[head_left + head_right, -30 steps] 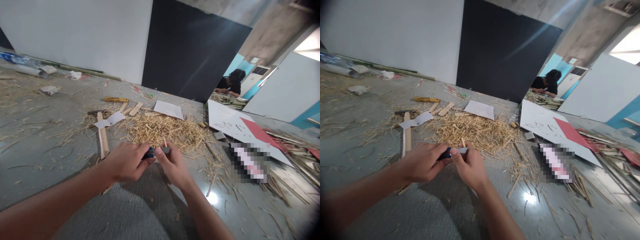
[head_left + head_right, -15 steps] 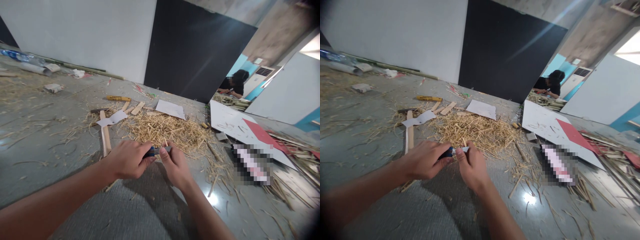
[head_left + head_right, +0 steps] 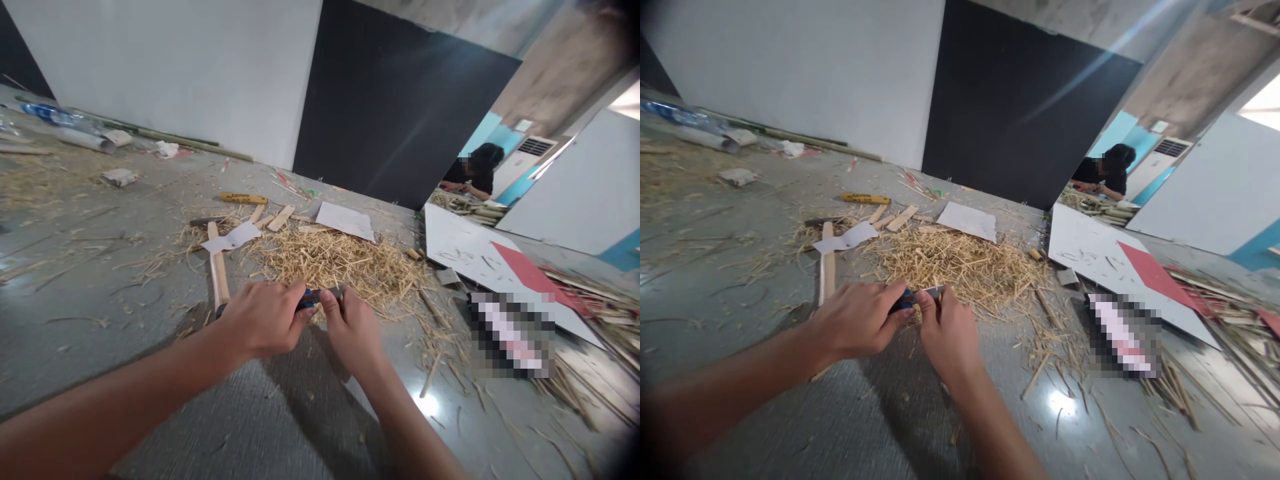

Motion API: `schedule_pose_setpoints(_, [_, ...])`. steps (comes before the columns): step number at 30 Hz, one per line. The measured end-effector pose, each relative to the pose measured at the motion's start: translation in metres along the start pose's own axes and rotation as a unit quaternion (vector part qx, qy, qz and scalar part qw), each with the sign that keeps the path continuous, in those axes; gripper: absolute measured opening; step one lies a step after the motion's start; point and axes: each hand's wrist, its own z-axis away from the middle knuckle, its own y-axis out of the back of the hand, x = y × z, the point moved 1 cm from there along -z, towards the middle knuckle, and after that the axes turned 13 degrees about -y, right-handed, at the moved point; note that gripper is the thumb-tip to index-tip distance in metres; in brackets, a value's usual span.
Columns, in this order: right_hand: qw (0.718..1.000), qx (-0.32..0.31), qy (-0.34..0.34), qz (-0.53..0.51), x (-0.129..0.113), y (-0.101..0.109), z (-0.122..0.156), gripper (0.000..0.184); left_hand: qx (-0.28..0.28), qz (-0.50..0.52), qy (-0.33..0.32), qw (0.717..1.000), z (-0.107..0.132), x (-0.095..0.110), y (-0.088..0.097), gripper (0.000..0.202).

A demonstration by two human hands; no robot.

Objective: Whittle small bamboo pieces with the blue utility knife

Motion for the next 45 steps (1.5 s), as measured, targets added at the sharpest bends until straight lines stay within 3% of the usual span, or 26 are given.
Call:
schedule_pose_setpoints(17, [0.995, 0.014, -0.048, 0.089, 0.001, -0.001, -0.014, 0.041, 0.009, 0.010, 0.068, 0.998, -0.008, 0.007, -0.007, 0.034])
schedule_pose_setpoints(30, [0.990, -0.016, -0.085, 0.109, 0.000, 0.004, -0.027, 0.045, 0.017, -0.007, 0.088, 0.996, -0.025, 0.008, -0.014, 0.033])
schedule_pose_setpoints(35, [0.989, 0.005, -0.139, 0.057, 0.001, 0.001, -0.030, 0.045, 0.026, -0.006, 0.105, 0.994, -0.032, -0.009, -0.013, 0.036])
schedule_pose_setpoints(36, [0.987, 0.015, -0.155, 0.046, 0.002, -0.001, -0.032, 0.045, 0.018, 0.005, 0.142, 0.990, -0.032, -0.015, -0.011, 0.040])
schedule_pose_setpoints(39, [0.986, 0.020, -0.168, -0.001, 0.002, -0.005, -0.039, 0.038, 0.075, -0.052, 0.182, 0.979, -0.034, -0.032, 0.000, 0.044])
schedule_pose_setpoints(42, [0.986, -0.006, -0.139, -0.091, -0.003, -0.009, -0.042, 0.032, 0.090, -0.067, 0.150, 0.982, -0.035, -0.037, 0.007, 0.043])
schedule_pose_setpoints(45, [0.968, -0.044, -0.119, -0.217, -0.010, -0.015, -0.038, 0.026, 0.075, -0.037, 0.108, 0.991, -0.038, -0.037, 0.008, 0.037])
